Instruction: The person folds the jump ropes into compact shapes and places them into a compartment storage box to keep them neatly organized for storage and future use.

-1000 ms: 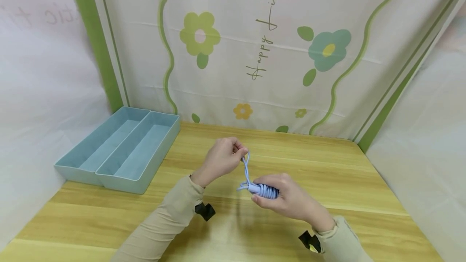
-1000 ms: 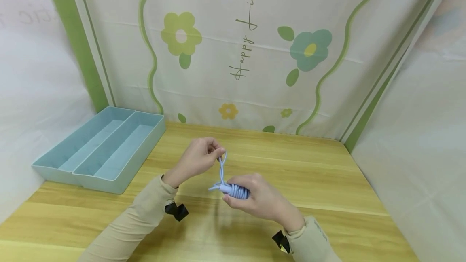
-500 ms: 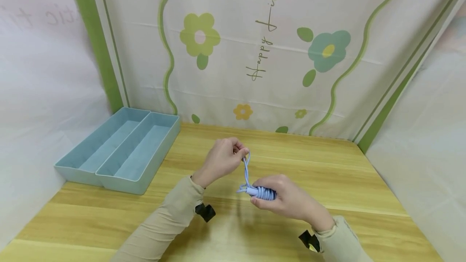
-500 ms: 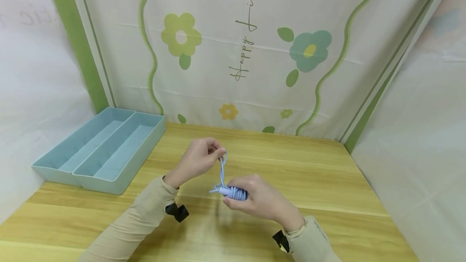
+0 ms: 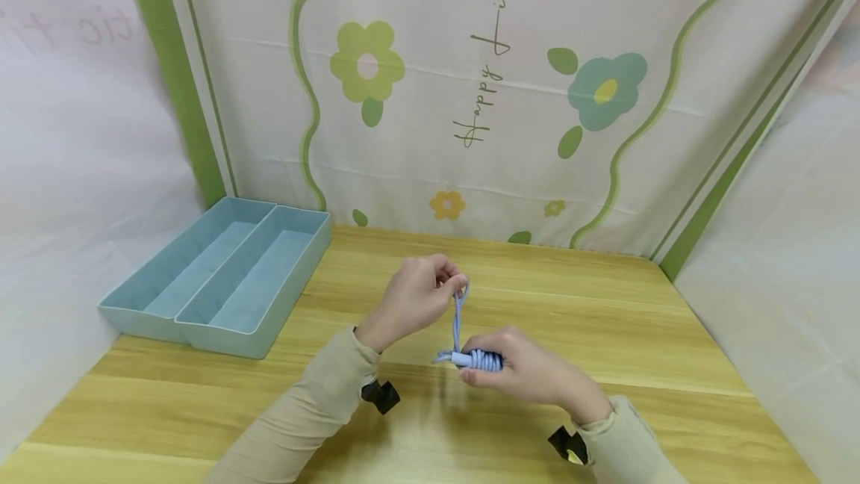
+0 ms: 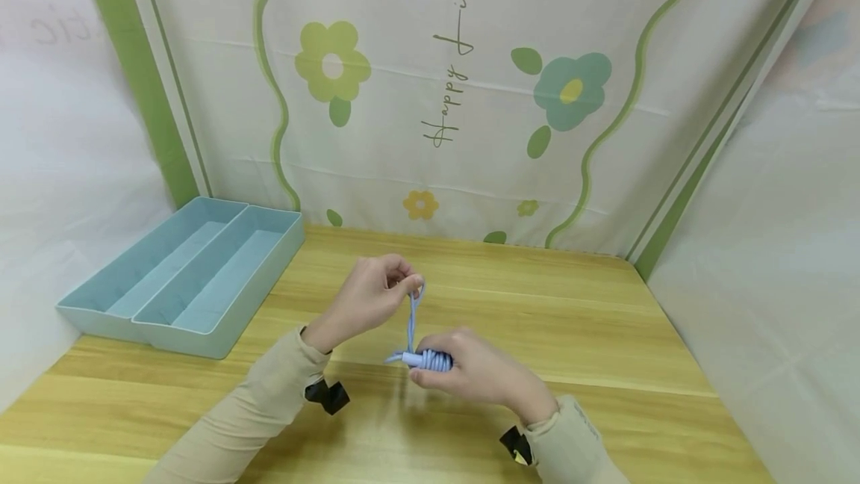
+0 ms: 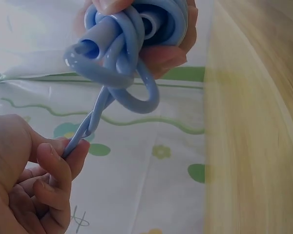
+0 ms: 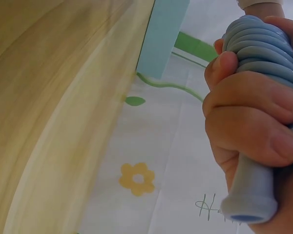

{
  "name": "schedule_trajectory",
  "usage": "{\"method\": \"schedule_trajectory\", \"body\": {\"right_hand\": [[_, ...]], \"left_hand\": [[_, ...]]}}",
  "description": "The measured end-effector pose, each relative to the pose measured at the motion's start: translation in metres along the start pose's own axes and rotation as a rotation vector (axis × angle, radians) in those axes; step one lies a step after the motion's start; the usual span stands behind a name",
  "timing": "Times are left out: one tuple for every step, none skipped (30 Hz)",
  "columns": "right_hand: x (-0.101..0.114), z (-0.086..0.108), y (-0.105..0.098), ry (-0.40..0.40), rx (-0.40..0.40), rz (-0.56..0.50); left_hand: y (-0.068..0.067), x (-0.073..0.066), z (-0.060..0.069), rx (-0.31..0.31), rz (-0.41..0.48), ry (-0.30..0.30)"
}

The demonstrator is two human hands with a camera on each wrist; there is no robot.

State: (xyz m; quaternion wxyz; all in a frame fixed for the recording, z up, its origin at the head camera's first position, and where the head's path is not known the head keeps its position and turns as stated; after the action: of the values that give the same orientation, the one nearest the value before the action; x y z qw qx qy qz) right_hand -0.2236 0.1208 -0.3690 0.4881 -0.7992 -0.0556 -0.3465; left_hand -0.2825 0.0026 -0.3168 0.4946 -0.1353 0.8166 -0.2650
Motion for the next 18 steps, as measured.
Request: {"method": "schedule_trajectory", "body": {"right_hand": [[0.001,0.000,0.001,-0.006,0.002,-0.002],[0.001,-0.001,0.002,-0.012,0.004,-0.004],[0.002,-0.001,0.002,-0.019,0.005,-0.004],[0.002,-0.002,0.003,-0.025,0.005,-0.004],[0.002,-0.002,0.005,-0.028,0.007,-0.006],[0.003,-0.002,0.005,-0.032,0.007,-0.003],[0.003,-0.003,0.006,-0.035,0.008,-0.008],[0.003,-0.003,0.007,-0.034,0.009,-0.011],[0.003,-0.004,0.008,-0.033,0.010,-0.011],[0.003,-0.004,0.009,-0.029,0.013,-0.019],[0.003,-0.004,0.010,-0.024,0.015,-0.024],[0.003,-0.005,0.011,-0.022,0.017,-0.029],[0.003,-0.005,0.012,-0.019,0.019,-0.035],[0.003,-0.005,0.013,-0.018,0.020,-0.035],[0.003,-0.005,0.013,-0.015,0.021,-0.037],[0.003,-0.005,0.014,-0.015,0.021,-0.041],[0.003,-0.005,0.014,-0.014,0.021,-0.041],[0.002,-0.004,0.014,-0.013,0.022,-0.044]], "left_hand": [[0.000,0.000,0.000,0.002,-0.001,0.002],[0.000,-0.001,0.000,0.006,-0.001,0.003],[0.001,0.000,0.000,0.010,0.000,0.003],[0.001,0.000,0.000,0.015,0.002,0.000],[0.001,0.000,0.000,0.019,0.005,-0.003],[0.001,0.001,0.000,0.022,0.005,-0.005],[0.002,0.001,0.000,0.025,0.007,-0.006],[0.002,0.001,0.000,0.027,0.010,-0.006],[0.002,0.002,0.000,0.029,0.010,-0.006],[0.002,0.002,0.000,0.030,0.010,-0.004],[0.002,0.002,0.000,0.034,0.011,-0.003],[0.003,0.002,-0.001,0.036,0.011,-0.002],[0.003,0.002,-0.001,0.038,0.011,-0.001],[0.003,0.002,-0.001,0.040,0.010,0.000],[0.004,0.003,-0.001,0.041,0.010,0.002],[0.004,0.003,-0.001,0.041,0.011,0.005],[0.004,0.003,-0.002,0.040,0.012,0.009],[0.004,0.003,-0.002,0.037,0.013,0.014]]}}
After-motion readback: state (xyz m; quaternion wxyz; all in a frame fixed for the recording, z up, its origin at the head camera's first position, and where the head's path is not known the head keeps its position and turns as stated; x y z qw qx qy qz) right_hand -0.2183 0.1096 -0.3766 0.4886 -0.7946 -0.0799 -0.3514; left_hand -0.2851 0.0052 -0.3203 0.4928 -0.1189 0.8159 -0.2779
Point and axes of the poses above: each hand's wrist, its own z-axis away from the middle knuckle, its own y-axis out of the palm, x = y × z, the point moved 8 cm from there along -z, towards the middle knuckle, and after that the axes turned 9 degrees about -y, right-handed, at the moved point
